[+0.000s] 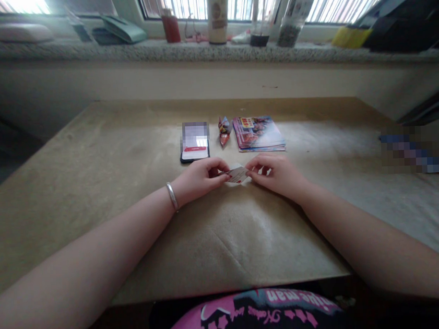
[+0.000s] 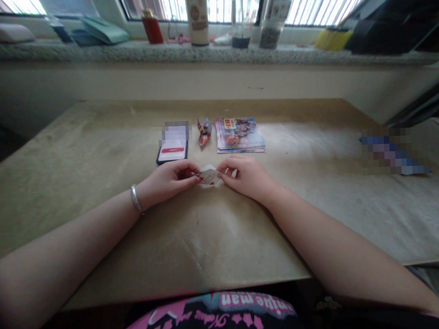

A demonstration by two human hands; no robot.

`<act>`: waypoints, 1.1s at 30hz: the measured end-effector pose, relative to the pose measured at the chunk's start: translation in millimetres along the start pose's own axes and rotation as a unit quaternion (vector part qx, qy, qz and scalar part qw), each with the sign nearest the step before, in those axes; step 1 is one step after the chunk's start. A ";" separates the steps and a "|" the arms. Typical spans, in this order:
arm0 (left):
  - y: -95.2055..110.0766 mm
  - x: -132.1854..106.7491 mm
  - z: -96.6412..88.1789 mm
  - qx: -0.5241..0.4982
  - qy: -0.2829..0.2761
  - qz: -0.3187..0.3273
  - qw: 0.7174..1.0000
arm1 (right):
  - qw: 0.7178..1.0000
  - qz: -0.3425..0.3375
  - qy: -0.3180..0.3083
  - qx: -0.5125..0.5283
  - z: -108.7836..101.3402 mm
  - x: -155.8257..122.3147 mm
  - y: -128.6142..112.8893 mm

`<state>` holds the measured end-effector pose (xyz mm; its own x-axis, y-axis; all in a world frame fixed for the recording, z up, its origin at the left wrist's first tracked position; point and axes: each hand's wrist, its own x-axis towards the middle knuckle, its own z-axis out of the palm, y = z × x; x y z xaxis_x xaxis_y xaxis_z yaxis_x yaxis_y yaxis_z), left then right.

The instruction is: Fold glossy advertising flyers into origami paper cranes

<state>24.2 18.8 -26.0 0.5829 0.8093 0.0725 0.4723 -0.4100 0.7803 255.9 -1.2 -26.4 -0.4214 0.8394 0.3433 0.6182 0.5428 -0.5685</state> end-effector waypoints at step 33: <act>3.1 4.8 0.4 0.358 0.003 0.197 0.913 | 0.963 -0.111 -0.073 -0.233 6.0 7.7 -1.0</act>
<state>28.7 21.2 -23.5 0.7983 0.5414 0.2639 0.5392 -0.8376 0.0873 248.0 4.6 -27.7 -0.6456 0.7062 0.2907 0.7181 0.6909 -0.0836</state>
